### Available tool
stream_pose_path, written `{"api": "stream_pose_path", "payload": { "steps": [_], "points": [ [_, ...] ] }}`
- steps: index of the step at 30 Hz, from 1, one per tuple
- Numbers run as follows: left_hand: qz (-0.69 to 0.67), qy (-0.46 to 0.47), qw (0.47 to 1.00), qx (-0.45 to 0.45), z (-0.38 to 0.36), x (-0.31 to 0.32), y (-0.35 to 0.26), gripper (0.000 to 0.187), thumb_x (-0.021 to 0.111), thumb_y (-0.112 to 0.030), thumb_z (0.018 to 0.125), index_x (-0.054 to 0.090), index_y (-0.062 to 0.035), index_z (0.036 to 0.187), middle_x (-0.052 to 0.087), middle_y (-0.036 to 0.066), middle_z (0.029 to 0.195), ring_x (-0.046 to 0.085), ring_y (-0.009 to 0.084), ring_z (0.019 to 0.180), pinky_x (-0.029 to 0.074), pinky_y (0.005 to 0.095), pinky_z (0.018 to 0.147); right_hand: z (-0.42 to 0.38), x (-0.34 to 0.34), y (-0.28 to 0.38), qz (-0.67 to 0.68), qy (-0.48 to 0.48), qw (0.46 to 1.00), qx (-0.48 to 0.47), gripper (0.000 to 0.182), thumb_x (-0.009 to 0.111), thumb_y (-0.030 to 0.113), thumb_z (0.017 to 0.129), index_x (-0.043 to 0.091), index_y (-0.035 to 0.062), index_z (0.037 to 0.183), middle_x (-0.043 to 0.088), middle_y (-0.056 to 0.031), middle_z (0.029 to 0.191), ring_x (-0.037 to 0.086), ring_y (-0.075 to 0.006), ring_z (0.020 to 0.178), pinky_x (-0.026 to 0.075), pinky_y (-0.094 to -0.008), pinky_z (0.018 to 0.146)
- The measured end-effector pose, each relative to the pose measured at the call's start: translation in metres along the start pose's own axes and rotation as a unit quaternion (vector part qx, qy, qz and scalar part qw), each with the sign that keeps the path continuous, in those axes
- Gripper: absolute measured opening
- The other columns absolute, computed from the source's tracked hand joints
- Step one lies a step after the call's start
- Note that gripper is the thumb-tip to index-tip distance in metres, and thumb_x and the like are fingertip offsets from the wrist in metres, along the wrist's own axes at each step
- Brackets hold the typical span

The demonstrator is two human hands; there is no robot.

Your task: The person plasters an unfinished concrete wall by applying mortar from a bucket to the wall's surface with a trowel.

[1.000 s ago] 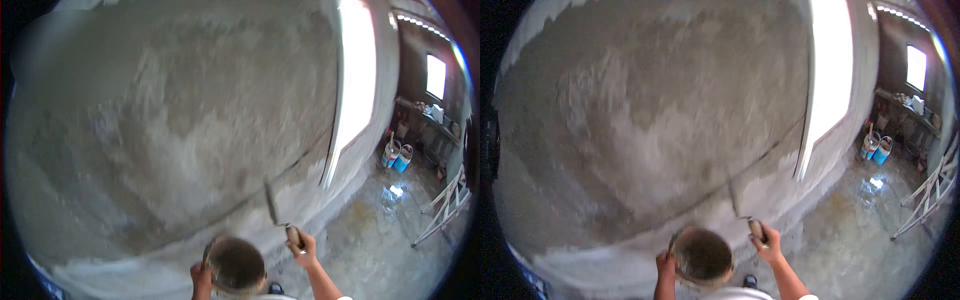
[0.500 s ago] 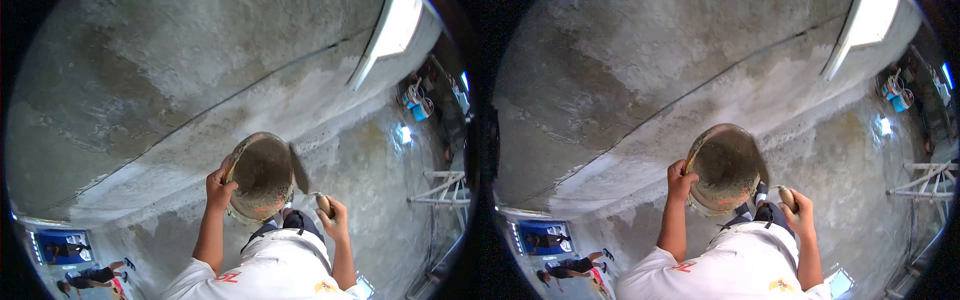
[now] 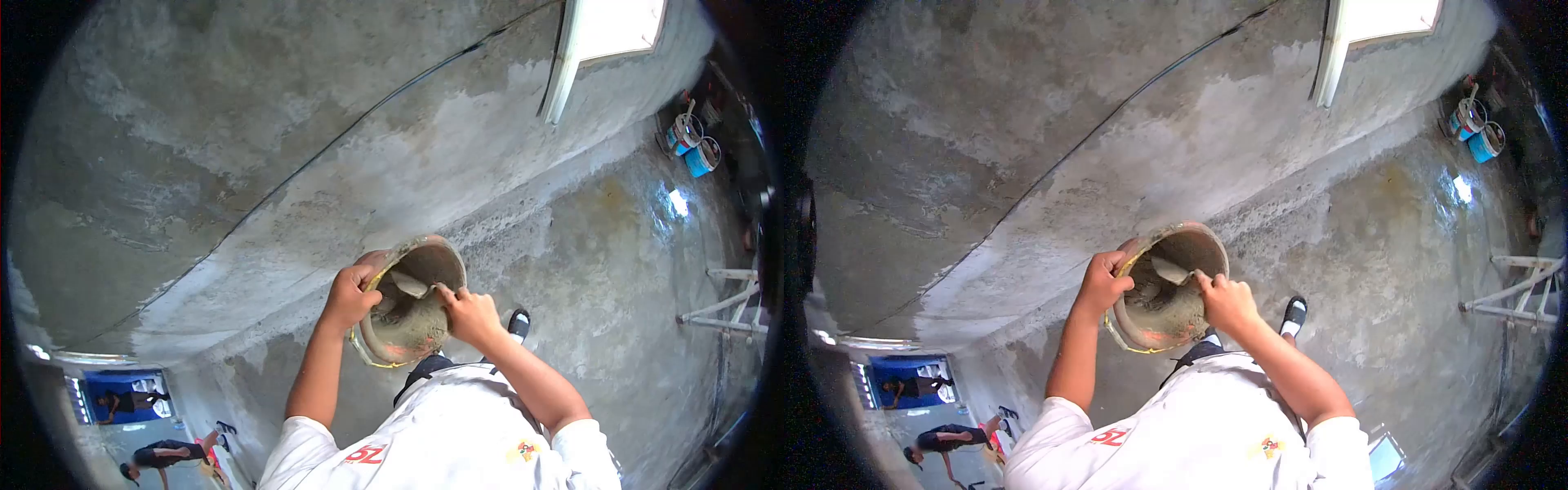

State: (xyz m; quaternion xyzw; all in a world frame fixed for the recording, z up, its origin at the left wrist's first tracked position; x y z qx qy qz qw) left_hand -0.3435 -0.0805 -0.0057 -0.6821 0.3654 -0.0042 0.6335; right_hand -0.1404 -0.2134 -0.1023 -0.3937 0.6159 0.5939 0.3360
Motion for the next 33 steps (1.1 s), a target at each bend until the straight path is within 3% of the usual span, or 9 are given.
{"api": "stream_pose_path", "payload": {
  "steps": [5, 8, 15, 17, 21, 23, 25, 29, 33],
  "points": [
    [-0.081, -0.004, 0.996, -0.039, 0.033, 0.045, -0.041, 0.011, 0.062, 0.004, 0.064, 0.056, -0.0033, 0.071, 0.05, -0.008, 0.07, 0.043, 0.0056, 0.064, 0.032, 0.0248, 0.057, -0.031, -0.046, -0.062, 0.095, 0.077, 0.99, -0.063, 0.048, 0.067, 0.029, 0.086, 0.057, 0.0219, 0.132, 0.069, -0.0162, 0.089, 0.071, -0.0358, 0.075, 0.055, -0.0469, 0.065],
    [-0.079, 0.022, 0.994, -0.078, 0.049, 0.063, -0.039, 0.017, 0.061, 0.004, 0.066, 0.066, -0.0004, 0.082, 0.059, -0.006, 0.076, 0.051, 0.0053, 0.07, 0.041, 0.024, 0.063, -0.043, -0.087, -0.102, 0.092, 0.006, 0.996, 0.017, 0.057, 0.069, 0.021, 0.077, 0.059, 0.0247, 0.133, 0.068, -0.0133, 0.084, 0.07, -0.0349, 0.072, 0.056, -0.0467, 0.062],
    [-0.099, 0.105, 0.989, -0.041, 0.087, 0.131, -0.112, 0.025, 0.06, 0.005, 0.066, 0.068, 0.0006, 0.089, 0.064, -0.004, 0.08, 0.056, 0.0054, 0.072, 0.044, 0.0248, 0.064, -0.035, -0.121, -0.129, 0.087, -0.045, 0.995, 0.005, 0.053, 0.067, 0.018, 0.081, 0.056, 0.0139, 0.133, 0.067, -0.0162, 0.083, 0.069, -0.0353, 0.069, 0.055, -0.0471, 0.062],
    [-0.117, 0.084, 0.989, -0.042, 0.095, 0.135, -0.123, 0.023, 0.061, 0.004, 0.066, 0.068, -0.0004, 0.087, 0.063, -0.005, 0.078, 0.054, 0.0053, 0.069, 0.043, 0.0246, 0.062, -0.038, -0.134, -0.121, 0.101, 0.016, 0.988, -0.118, 0.055, 0.067, 0.011, 0.078, 0.056, 0.0039, 0.131, 0.068, -0.0187, 0.081, 0.071, -0.0357, 0.073, 0.057, -0.045, 0.063],
    [-0.08, 0.076, 0.992, -0.06, 0.109, 0.117, -0.118, 0.019, 0.063, 0.002, 0.064, 0.066, -0.0027, 0.082, 0.06, -0.006, 0.075, 0.05, 0.0051, 0.065, 0.04, 0.0241, 0.06, -0.031, -0.157, -0.141, 0.015, 0.099, 0.977, -0.187, 0.037, 0.072, 0.014, 0.073, 0.068, 0.005, 0.108, 0.071, -0.0143, 0.079, 0.073, -0.0312, 0.078, 0.057, -0.0437, 0.065],
    [-0.056, 0.087, 0.993, -0.06, 0.112, 0.115, -0.126, 0.014, 0.063, 0.002, 0.064, 0.061, -0.0044, 0.077, 0.057, -0.007, 0.072, 0.049, 0.0046, 0.064, 0.039, 0.0243, 0.058, -0.021, -0.165, -0.161, -0.033, 0.116, 0.977, -0.174, 0.047, 0.071, 0.022, 0.072, 0.068, 0.0146, 0.118, 0.07, -0.0132, 0.077, 0.073, -0.0294, 0.073, 0.056, -0.0432, 0.062],
    [-0.045, 0.104, 0.992, -0.059, 0.118, 0.115, -0.127, 0.014, 0.063, 0.002, 0.064, 0.059, -0.0052, 0.075, 0.055, -0.007, 0.071, 0.048, 0.0044, 0.064, 0.038, 0.0242, 0.058, -0.016, -0.188, -0.171, 0.005, 0.04, 0.993, -0.112, 0.032, 0.07, 0.013, 0.073, 0.066, 0.0054, 0.104, 0.071, -0.0134, 0.078, 0.074, -0.0295, 0.078, 0.056, -0.0419, 0.064],
    [-0.037, 0.146, 0.988, -0.044, 0.134, 0.117, -0.134, 0.015, 0.064, 0.001, 0.064, 0.063, -0.004, 0.078, 0.059, -0.007, 0.074, 0.051, 0.0047, 0.066, 0.041, 0.025, 0.06, -0.003, -0.191, -0.157, 0.028, -0.07, 0.994, -0.08, 0.034, 0.069, 0.011, 0.074, 0.064, 0.004, 0.107, 0.071, -0.014, 0.078, 0.073, -0.0301, 0.076, 0.056, -0.041, 0.062],
    [-0.035, 0.166, 0.985, -0.024, 0.151, 0.117, -0.157, 0.016, 0.064, 0.001, 0.064, 0.063, -0.0035, 0.08, 0.061, -0.006, 0.075, 0.053, 0.0049, 0.067, 0.042, 0.0254, 0.061, -0.007, -0.173, -0.133, -0.011, -0.064, 0.977, -0.201, 0.033, 0.066, 0.012, 0.078, 0.064, 0.0006, 0.108, 0.07, -0.0107, 0.072, 0.072, -0.0256, 0.067, 0.054, -0.0372, 0.056]
  ]
}}
Point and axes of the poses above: each hand's wrist, its own z-axis towards the middle knuckle, its own x-axis out of the palm, y = z × x, the point moved 3 cm from there along z, towards the middle knuckle
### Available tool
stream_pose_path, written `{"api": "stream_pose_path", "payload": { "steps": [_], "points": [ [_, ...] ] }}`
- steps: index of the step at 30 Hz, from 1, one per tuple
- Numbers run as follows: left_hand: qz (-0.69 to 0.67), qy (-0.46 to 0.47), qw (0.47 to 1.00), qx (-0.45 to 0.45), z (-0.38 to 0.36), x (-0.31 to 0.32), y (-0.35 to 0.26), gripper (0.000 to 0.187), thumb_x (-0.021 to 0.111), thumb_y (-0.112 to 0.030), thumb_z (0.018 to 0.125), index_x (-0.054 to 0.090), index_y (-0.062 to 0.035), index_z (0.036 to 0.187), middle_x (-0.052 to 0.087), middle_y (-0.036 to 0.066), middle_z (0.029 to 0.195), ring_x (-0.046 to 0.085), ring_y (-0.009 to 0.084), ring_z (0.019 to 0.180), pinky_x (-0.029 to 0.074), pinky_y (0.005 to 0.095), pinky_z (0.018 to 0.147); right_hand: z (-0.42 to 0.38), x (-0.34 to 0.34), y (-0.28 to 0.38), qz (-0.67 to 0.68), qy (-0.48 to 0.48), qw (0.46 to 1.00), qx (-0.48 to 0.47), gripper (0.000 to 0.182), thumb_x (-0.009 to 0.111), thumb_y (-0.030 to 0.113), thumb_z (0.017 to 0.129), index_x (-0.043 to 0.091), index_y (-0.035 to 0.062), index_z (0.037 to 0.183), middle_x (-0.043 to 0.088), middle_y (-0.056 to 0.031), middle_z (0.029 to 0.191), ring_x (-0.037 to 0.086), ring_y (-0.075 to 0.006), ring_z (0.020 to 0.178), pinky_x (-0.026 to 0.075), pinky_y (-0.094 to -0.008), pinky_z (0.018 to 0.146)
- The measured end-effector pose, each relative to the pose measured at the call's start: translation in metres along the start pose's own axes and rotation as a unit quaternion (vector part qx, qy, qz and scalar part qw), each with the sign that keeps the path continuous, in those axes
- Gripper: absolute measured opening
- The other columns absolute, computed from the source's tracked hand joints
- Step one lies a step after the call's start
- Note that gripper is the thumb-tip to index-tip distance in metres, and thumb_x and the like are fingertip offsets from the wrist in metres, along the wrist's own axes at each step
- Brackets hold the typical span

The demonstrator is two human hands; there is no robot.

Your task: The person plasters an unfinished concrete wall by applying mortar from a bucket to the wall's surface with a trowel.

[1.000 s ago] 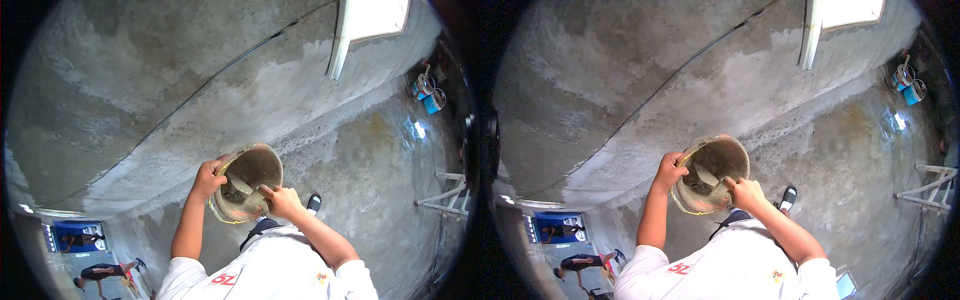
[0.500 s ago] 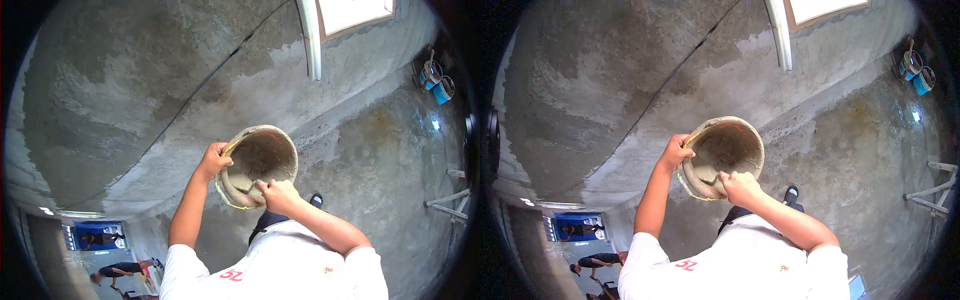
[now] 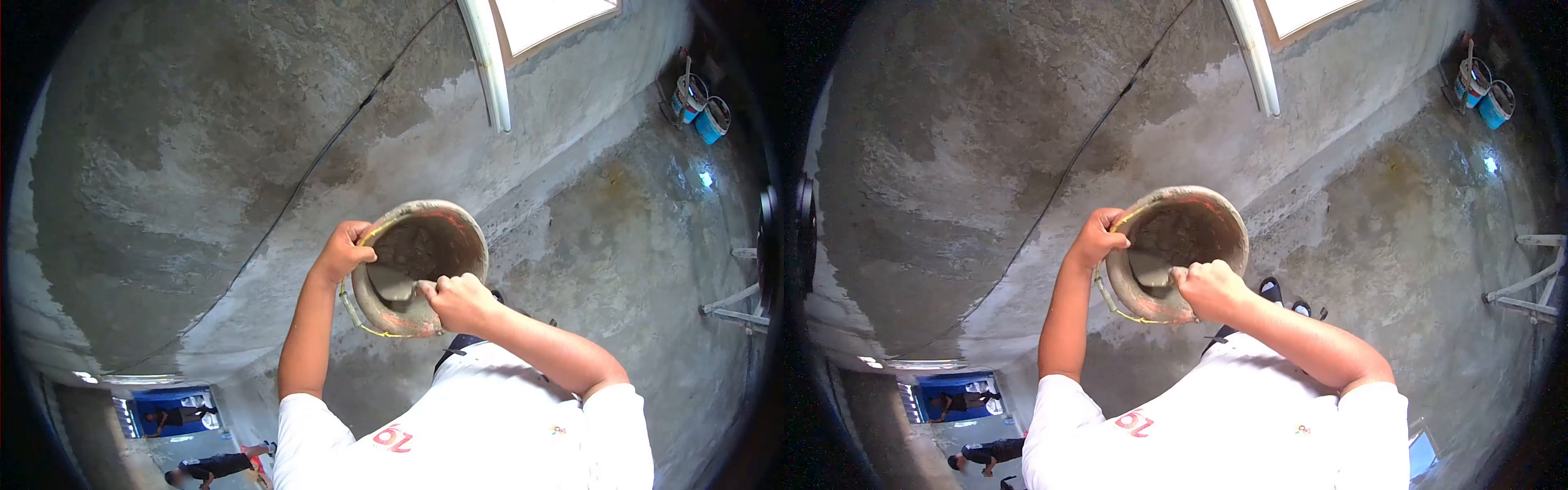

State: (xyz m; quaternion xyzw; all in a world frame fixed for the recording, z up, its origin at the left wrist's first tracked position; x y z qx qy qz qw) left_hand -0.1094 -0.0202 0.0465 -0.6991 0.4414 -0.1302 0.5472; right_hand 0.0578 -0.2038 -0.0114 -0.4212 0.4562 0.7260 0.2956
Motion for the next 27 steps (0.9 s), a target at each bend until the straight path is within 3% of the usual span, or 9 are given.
{"api": "stream_pose_path", "payload": {
  "steps": [2, 7, 12, 18, 20, 24, 25, 26, 27],
  "points": [
    [0.003, -0.047, 0.999, 0.022, 0.003, -0.008, -0.003, 0.013, 0.063, 0.003, 0.065, 0.059, -0.0051, 0.074, 0.055, -0.007, 0.07, 0.047, 0.0044, 0.063, 0.038, 0.0249, 0.057, 0.005, 0.0, -0.006, -0.031, 0.079, 0.995, -0.052, 0.028, 0.066, 0.013, 0.079, 0.067, 0.0015, 0.105, 0.072, -0.0097, 0.073, 0.073, -0.0225, 0.068, 0.054, -0.0353, 0.056],
    [0.037, -0.028, 0.999, 0.012, 0.005, -0.02, 0.005, 0.013, 0.064, 0.004, 0.064, 0.061, -0.0038, 0.074, 0.057, -0.006, 0.071, 0.05, 0.0051, 0.066, 0.039, 0.0253, 0.059, 0.031, -0.013, -0.025, -0.174, 0.16, 0.963, -0.132, 0.008, 0.071, 0.018, 0.078, 0.077, 0.0178, 0.072, 0.075, -0.001, 0.075, 0.075, -0.0206, 0.076, 0.054, -0.0351, 0.059],
    [0.019, -0.053, 0.998, 0.03, 0.001, -0.017, 0.003, 0.011, 0.063, 0.003, 0.064, 0.059, -0.0044, 0.072, 0.053, -0.007, 0.068, 0.046, 0.0045, 0.064, 0.036, 0.0253, 0.057, 0.043, -0.057, -0.057, -0.17, 0.091, 0.981, -0.016, 0.007, 0.069, 0.015, 0.077, 0.075, 0.0109, 0.08, 0.074, -0.0052, 0.076, 0.075, -0.022, 0.077, 0.054, -0.035, 0.059],
    [0.039, -0.083, 0.994, 0.066, 0.015, -0.018, 0.008, 0.02, 0.062, 0.001, 0.064, 0.044, -0.0064, 0.064, 0.041, -0.008, 0.065, 0.037, 0.0054, 0.062, 0.031, 0.0284, 0.054, 0.055, -0.051, -0.066, -0.187, 0.195, 0.962, 0.022, 0.012, 0.071, 0.015, 0.073, 0.075, 0.0089, 0.083, 0.075, -0.0082, 0.082, 0.075, -0.024, 0.079, 0.056, -0.0359, 0.063],
    [0.04, -0.087, 0.993, 0.076, 0.026, -0.015, 0.005, 0.024, 0.062, 0.001, 0.064, 0.039, -0.0071, 0.064, 0.038, -0.008, 0.064, 0.035, 0.0059, 0.062, 0.03, 0.0294, 0.053, 0.058, -0.049, -0.07, -0.107, 0.275, 0.953, 0.068, 0.015, 0.069, 0.014, 0.073, 0.076, 0.0075, 0.085, 0.075, -0.0124, 0.084, 0.075, -0.0283, 0.082, 0.058, -0.0392, 0.067],
    [0.06, -0.08, 0.988, 0.115, 0.057, -0.007, 0.014, 0.025, 0.061, 0.0, 0.063, 0.037, -0.0072, 0.063, 0.036, -0.006, 0.063, 0.035, 0.0067, 0.06, 0.029, 0.0297, 0.052, 0.051, -0.002, -0.104, 0.039, 0.247, 0.96, 0.124, 0.021, 0.069, 0.019, 0.077, 0.075, 0.0053, 0.091, 0.074, -0.0178, 0.088, 0.073, -0.0322, 0.081, 0.058, -0.0415, 0.07],
    [0.069, -0.064, 0.991, 0.1, 0.062, -0.004, 0.015, 0.025, 0.062, 0.0, 0.063, 0.038, -0.0077, 0.063, 0.037, -0.006, 0.063, 0.037, 0.0066, 0.061, 0.031, 0.0291, 0.052, 0.046, 0.008, -0.11, 0.166, 0.232, 0.95, 0.125, 0.025, 0.071, 0.025, 0.08, 0.076, 0.0056, 0.095, 0.074, -0.0171, 0.088, 0.073, -0.0303, 0.079, 0.058, -0.041, 0.07],
    [0.08, -0.048, 0.992, 0.087, 0.066, -0.002, 0.015, 0.026, 0.062, 0.001, 0.064, 0.038, -0.0083, 0.064, 0.038, -0.006, 0.064, 0.039, 0.0064, 0.061, 0.033, 0.0284, 0.053, 0.042, 0.019, -0.115, 0.29, 0.211, 0.925, 0.123, 0.03, 0.073, 0.03, 0.083, 0.076, 0.0058, 0.099, 0.075, -0.0164, 0.088, 0.072, -0.0284, 0.077, 0.058, -0.0405, 0.069],
    [0.111, -0.039, 0.99, 0.082, 0.064, 0.001, 0.005, 0.019, 0.063, 0.001, 0.063, 0.046, -0.0062, 0.065, 0.044, -0.005, 0.063, 0.042, 0.0078, 0.06, 0.037, 0.0283, 0.054, 0.036, 0.005, -0.107, 0.394, 0.265, 0.851, 0.224, 0.043, 0.076, 0.042, 0.084, 0.075, 0.0047, 0.106, 0.074, -0.012, 0.086, 0.07, -0.023, 0.076, 0.057, -0.0389, 0.067]
  ]
}}
Point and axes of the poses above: each hand's wrist, its own z-axis towards the middle knuckle, its own x-axis out of the palm, y = z × x, the point moved 3 cm from there along z, towards the middle knuckle
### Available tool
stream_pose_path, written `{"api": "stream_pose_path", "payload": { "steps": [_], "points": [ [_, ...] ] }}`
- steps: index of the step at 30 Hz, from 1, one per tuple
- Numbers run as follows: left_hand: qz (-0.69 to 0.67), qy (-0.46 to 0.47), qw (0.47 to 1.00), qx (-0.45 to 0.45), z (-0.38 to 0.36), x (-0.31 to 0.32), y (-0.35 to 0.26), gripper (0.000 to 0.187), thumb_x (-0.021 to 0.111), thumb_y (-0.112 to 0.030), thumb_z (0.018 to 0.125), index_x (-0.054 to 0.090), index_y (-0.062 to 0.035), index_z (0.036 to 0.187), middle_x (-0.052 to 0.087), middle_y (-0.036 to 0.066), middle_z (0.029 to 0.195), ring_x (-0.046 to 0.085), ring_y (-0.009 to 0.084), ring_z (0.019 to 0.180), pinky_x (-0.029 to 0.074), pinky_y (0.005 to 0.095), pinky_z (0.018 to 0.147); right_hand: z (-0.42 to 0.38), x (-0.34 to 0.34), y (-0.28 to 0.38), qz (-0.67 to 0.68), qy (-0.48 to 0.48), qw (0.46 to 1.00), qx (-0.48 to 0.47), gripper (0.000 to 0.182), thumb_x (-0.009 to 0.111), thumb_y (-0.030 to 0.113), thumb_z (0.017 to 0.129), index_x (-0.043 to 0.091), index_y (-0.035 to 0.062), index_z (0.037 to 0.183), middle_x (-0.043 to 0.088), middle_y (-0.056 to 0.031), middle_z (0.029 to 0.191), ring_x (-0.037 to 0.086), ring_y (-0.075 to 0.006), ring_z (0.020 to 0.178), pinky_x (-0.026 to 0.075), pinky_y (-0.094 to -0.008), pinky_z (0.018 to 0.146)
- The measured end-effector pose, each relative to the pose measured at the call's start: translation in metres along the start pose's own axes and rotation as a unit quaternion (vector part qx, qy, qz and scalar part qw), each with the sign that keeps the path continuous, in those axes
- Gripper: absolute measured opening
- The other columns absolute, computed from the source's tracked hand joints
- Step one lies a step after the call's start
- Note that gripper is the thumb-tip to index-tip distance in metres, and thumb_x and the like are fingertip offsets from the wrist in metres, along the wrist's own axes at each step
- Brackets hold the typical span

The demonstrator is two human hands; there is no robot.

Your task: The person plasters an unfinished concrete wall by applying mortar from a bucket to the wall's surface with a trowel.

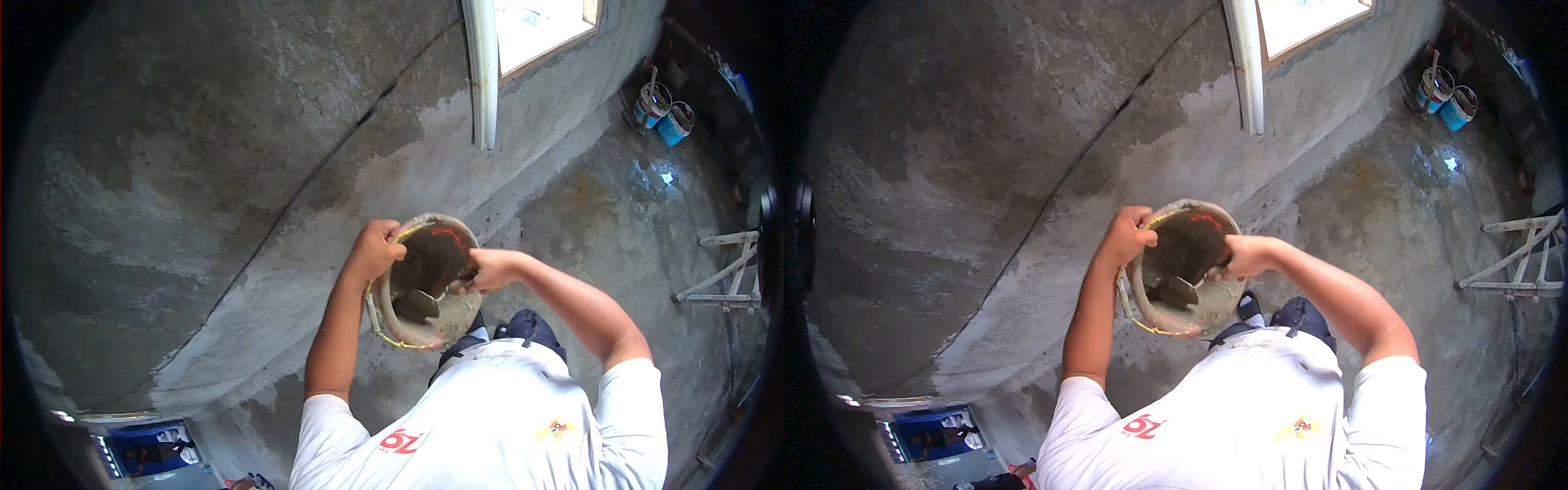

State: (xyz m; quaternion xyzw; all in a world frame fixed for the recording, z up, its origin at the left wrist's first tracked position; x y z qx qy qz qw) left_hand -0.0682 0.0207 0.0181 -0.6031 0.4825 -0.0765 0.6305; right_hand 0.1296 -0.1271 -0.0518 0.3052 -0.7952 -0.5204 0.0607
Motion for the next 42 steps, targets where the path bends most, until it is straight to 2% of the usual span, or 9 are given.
{"api": "stream_pose_path", "payload": {
  "steps": [2, 6, 9, 11, 13, 20, 29, 37, 42],
  "points": [
    [-0.064, -0.018, 0.997, -0.048, 0.0, 0.014, 0.006, 0.013, 0.066, -0.001, 0.062, 0.056, -0.0043, 0.07, 0.052, -0.003, 0.065, 0.05, 0.0105, 0.063, 0.043, 0.0295, 0.058, 0.004, 0.017, -0.028, 0.055, -0.002, 0.996, 0.074, 0.046, 0.075, 0.041, 0.088, 0.074, -0.0014, 0.105, 0.071, -0.0104, 0.083, 0.067, -0.0177, 0.075, 0.055, -0.035, 0.064],
    [-0.03, -0.08, 0.995, -0.057, 0.002, 0.017, 0.022, 0.014, 0.07, -0.006, 0.062, 0.061, -0.0057, 0.074, 0.055, 0.003, 0.065, 0.051, 0.015, 0.066, 0.046, 0.0359, 0.06, -0.012, 0.032, -0.029, 0.337, -0.021, 0.941, -0.016, 0.038, 0.077, 0.035, 0.091, 0.071, 0.0056, 0.114, 0.064, -0.0013, 0.084, 0.058, -0.015, 0.071, 0.049, -0.0341, 0.061],
    [0.017, -0.099, 0.994, -0.041, -0.003, -0.002, 0.025, 0.013, 0.068, -0.006, 0.062, 0.063, -0.0039, 0.074, 0.058, 0.003, 0.065, 0.053, 0.0153, 0.065, 0.045, 0.0357, 0.061, 0.014, 0.03, -0.094, 0.438, 0.115, 0.891, 0.029, 0.028, 0.069, 0.02, 0.097, 0.071, 0.0006, 0.117, 0.063, -0.0007, 0.084, 0.054, -0.0108, 0.067, 0.041, -0.0295, 0.055],
    [-0.004, -0.124, 0.992, -0.031, -0.009, -0.005, 0.009, 0.015, 0.068, -0.005, 0.062, 0.066, -0.0037, 0.076, 0.06, 0.003, 0.068, 0.055, 0.0155, 0.066, 0.046, 0.0347, 0.062, -0.016, -0.001, -0.078, 0.434, 0.068, 0.899, 0.003, 0.028, 0.068, 0.018, 0.098, 0.07, -0.0009, 0.119, 0.063, -0.0003, 0.083, 0.054, -0.0108, 0.067, 0.041, -0.0292, 0.055],
    [-0.231, -0.213, 0.948, -0.053, -0.019, -0.008, 0.007, 0.027, 0.068, -0.003, 0.06, 0.071, -0.0014, 0.086, 0.066, 0.003, 0.076, 0.06, 0.0173, 0.071, 0.05, 0.0326, 0.068, -0.051, -0.027, -0.044, 0.449, -0.044, 0.893, 0.01, 0.032, 0.067, 0.016, 0.098, 0.068, -0.0036, 0.123, 0.064, 0.0003, 0.084, 0.055, -0.0107, 0.068, 0.04, -0.0291, 0.055],
    [-0.35, -0.384, 0.85, -0.085, -0.018, -0.018, -0.064, 0.035, 0.065, -0.001, 0.059, 0.068, 0.0003, 0.093, 0.067, 0.01, 0.088, 0.064, 0.0239, 0.084, 0.053, 0.0355, 0.078, -0.142, -0.147, -0.002, 0.343, -0.095, 0.927, -0.121, 0.035, 0.069, 0.024, 0.096, 0.07, -0.0048, 0.115, 0.056, -0.0019, 0.069, 0.055, -0.0139, 0.063, 0.039, -0.0304, 0.052],
    [-0.417, -0.441, 0.793, 0.047, -0.011, -0.01, -0.124, 0.037, 0.061, 0.002, 0.061, 0.065, 0.0008, 0.098, 0.064, 0.011, 0.095, 0.062, 0.0271, 0.09, 0.053, 0.0394, 0.082, -0.162, -0.216, 0.039, 0.372, -0.059, 0.902, -0.211, 0.035, 0.067, 0.026, 0.096, 0.065, -0.0047, 0.112, 0.061, -0.0072, 0.076, 0.061, -0.0138, 0.065, 0.036, -0.023, 0.043],
    [-0.439, -0.466, 0.768, 0.014, -0.017, 0.004, -0.122, 0.031, 0.063, 0.003, 0.06, 0.063, 0.0019, 0.09, 0.063, 0.012, 0.092, 0.062, 0.0272, 0.087, 0.052, 0.0381, 0.079, -0.168, -0.259, 0.122, 0.413, -0.024, 0.842, -0.347, 0.029, 0.064, 0.027, 0.098, 0.062, -0.0021, 0.102, 0.063, -0.0119, 0.087, 0.058, -0.0159, 0.066, 0.036, -0.0229, 0.041],
    [-0.477, -0.469, 0.743, 0.029, -0.006, 0.007, -0.106, 0.029, 0.06, 0.005, 0.06, 0.063, 0.0017, 0.089, 0.063, 0.01, 0.088, 0.063, 0.0257, 0.082, 0.053, 0.036, 0.075, -0.199, -0.319, 0.267, 0.272, -0.192, 0.824, -0.459, 0.029, 0.06, 0.028, 0.101, 0.065, 0.0003, 0.11, 0.064, -0.01, 0.076, 0.055, -0.0132, 0.055, 0.038, -0.0237, 0.046]
  ]
}}
Point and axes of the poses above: each hand's wrist, its own z-axis towards the middle knuckle, its own x-axis out of the palm, y = z × x, the point moved 3 cm from there along z, towards the middle knuckle
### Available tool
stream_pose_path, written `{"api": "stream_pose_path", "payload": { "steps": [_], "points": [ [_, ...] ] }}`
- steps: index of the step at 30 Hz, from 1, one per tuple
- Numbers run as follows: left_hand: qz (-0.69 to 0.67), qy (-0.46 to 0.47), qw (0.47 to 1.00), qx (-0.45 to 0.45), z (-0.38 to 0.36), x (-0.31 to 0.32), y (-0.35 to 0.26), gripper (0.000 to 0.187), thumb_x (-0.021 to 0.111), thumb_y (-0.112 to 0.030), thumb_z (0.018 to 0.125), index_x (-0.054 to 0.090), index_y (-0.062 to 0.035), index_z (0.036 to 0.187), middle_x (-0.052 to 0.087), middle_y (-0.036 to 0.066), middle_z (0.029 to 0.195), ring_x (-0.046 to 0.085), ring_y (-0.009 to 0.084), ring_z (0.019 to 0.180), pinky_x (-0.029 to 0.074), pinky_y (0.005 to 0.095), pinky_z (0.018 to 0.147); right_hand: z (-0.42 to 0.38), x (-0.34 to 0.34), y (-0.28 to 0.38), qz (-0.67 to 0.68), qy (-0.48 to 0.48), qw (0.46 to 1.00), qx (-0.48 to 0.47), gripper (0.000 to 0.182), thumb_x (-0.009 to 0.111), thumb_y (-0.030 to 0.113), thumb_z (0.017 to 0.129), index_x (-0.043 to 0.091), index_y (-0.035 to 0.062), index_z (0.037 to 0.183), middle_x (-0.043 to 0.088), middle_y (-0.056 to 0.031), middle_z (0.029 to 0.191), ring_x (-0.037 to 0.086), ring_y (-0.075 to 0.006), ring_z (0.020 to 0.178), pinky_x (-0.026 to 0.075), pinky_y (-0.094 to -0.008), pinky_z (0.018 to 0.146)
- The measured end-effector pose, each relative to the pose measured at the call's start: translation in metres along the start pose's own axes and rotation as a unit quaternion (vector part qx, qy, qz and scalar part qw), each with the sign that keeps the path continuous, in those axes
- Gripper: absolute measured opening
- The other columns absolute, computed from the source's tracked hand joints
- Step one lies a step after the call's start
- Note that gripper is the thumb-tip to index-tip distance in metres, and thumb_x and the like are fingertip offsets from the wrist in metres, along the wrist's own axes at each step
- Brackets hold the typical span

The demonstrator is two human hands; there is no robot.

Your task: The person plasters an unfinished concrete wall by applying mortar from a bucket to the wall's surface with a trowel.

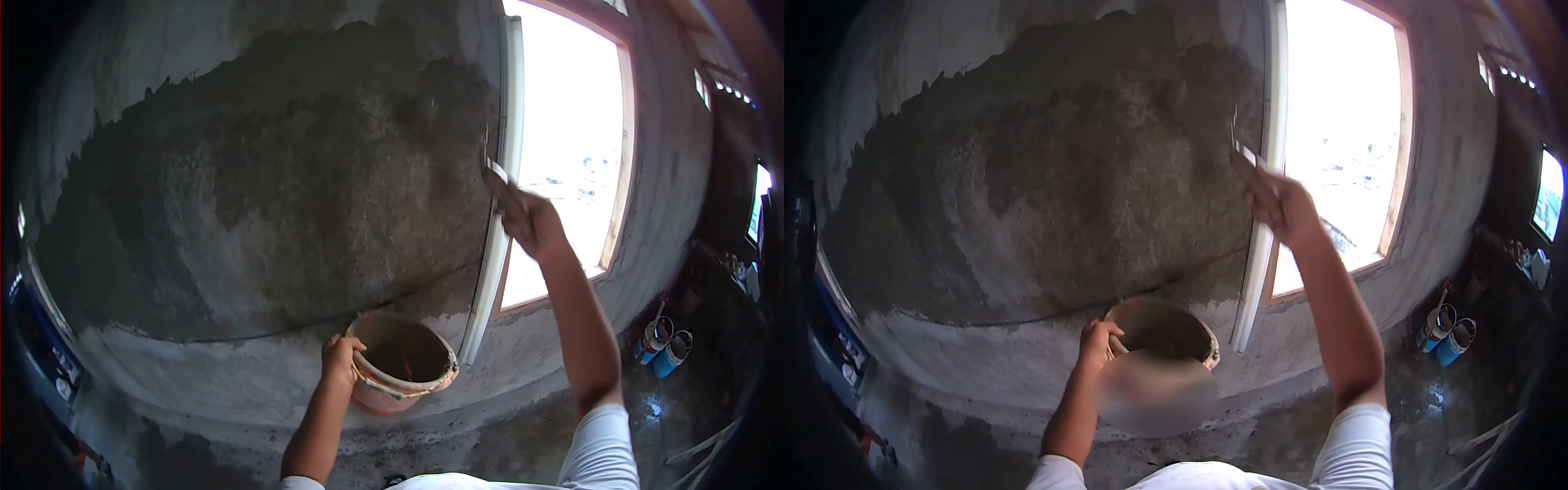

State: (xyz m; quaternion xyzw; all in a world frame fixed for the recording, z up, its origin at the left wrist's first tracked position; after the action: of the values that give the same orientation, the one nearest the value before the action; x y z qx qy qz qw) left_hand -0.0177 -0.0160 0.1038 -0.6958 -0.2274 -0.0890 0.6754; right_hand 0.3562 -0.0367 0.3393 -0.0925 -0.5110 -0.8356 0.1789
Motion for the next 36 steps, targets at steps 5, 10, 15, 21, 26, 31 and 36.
{"api": "stream_pose_path", "payload": {
  "steps": [5, 10, 15, 21, 26, 31, 36],
  "points": [
    [0.011, 0.033, 0.999, -0.02, 0.004, -0.003, 0.017, 0.032, 0.06, 0.005, 0.061, 0.068, 0.0031, 0.093, 0.067, 0.009, 0.092, 0.064, 0.0241, 0.083, 0.052, 0.034, 0.08, 0.1, 0.059, 0.087, -0.329, -0.142, 0.906, -0.227, 0.026, 0.065, 0.028, 0.097, 0.068, 0.0042, 0.108, 0.064, -0.0102, 0.07, 0.062, -0.021, 0.059, 0.049, -0.0328, 0.056],
    [0.026, 0.041, 0.999, -0.013, 0.013, -0.011, 0.039, 0.024, 0.061, 0.006, 0.061, 0.068, 0.0012, 0.083, 0.067, 0.005, 0.083, 0.062, 0.0188, 0.076, 0.049, 0.0299, 0.073, 0.191, 0.068, 0.092, -0.683, -0.232, 0.507, -0.472, 0.042, 0.065, 0.018, 0.091, 0.058, 0.0123, 0.132, 0.065, -0.0141, 0.082, 0.069, -0.0345, 0.072, 0.055, -0.0435, 0.066],
    [0.026, 0.035, 0.999, -0.015, 0.003, -0.026, 0.038, 0.02, 0.061, 0.007, 0.06, 0.067, 0.0015, 0.079, 0.065, 0.002, 0.076, 0.061, 0.0158, 0.069, 0.047, 0.027, 0.066, 0.225, 0.037, 0.034, -0.862, -0.225, 0.374, -0.258, 0.063, 0.057, 0.009, 0.089, 0.038, -0.0005, 0.148, 0.057, -0.0244, 0.124, 0.062, -0.0374, 0.114, 0.059, -0.0451, 0.081],
    [0.049, 0.029, 0.998, -0.028, 0.005, -0.067, 0.065, 0.025, 0.06, 0.009, 0.057, 0.067, 0.003, 0.08, 0.069, 0.006, 0.08, 0.064, 0.02, 0.07, 0.05, 0.0297, 0.067, 0.163, 0.012, -0.048, -0.838, -0.14, 0.438, -0.293, 0.071, 0.063, 0.009, 0.082, 0.04, -0.0001, 0.148, 0.056, -0.0244, 0.123, 0.061, -0.0395, 0.113, 0.058, -0.0452, 0.087],
    [0.058, -0.013, 0.998, -0.007, 0.02, -0.104, 0.085, 0.028, 0.059, 0.009, 0.055, 0.067, 0.0046, 0.082, 0.07, 0.007, 0.082, 0.064, 0.0213, 0.071, 0.051, 0.0296, 0.069, 0.179, 0.023, 0.007, -0.681, -0.211, 0.496, -0.495, 0.08, 0.069, 0.009, 0.074, 0.044, 0.0141, 0.149, 0.059, -0.0171, 0.131, 0.062, -0.0357, 0.115, 0.056, -0.0483, 0.09],
    [0.043, -0.056, 0.997, -0.009, 0.016, -0.096, 0.074, 0.03, 0.058, 0.009, 0.055, 0.067, 0.0047, 0.083, 0.07, 0.008, 0.083, 0.065, 0.0225, 0.073, 0.051, 0.0303, 0.07, 0.218, 0.09, 0.028, -0.732, -0.26, 0.534, -0.334, 0.077, 0.069, 0.01, 0.076, 0.041, 0.0071, 0.147, 0.059, -0.0231, 0.125, 0.066, -0.0392, 0.103, 0.058, -0.0463, 0.085],
    [0.055, -0.082, 0.995, -0.017, 0.015, -0.099, 0.07, 0.029, 0.058, 0.009, 0.054, 0.067, 0.0043, 0.082, 0.07, 0.008, 0.083, 0.064, 0.0227, 0.072, 0.051, 0.0307, 0.07, 0.201, 0.134, -0.055, -0.809, -0.13, 0.515, -0.252, 0.08, 0.068, 0.008, 0.077, 0.035, 0.0031, 0.15, 0.056, -0.0266, 0.121, 0.068, -0.0412, 0.099, 0.059, -0.0455, 0.082]
  ]
}}
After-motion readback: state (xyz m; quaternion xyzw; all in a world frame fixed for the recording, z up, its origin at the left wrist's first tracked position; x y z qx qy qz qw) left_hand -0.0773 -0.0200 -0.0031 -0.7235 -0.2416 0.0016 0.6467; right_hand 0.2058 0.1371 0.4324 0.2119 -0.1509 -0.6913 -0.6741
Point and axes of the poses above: each hand's wrist, its own z-axis towards the middle knuckle, its own x-axis out of the palm, y = z × x, the point moved 3 cm from there along z, towards the middle knuckle
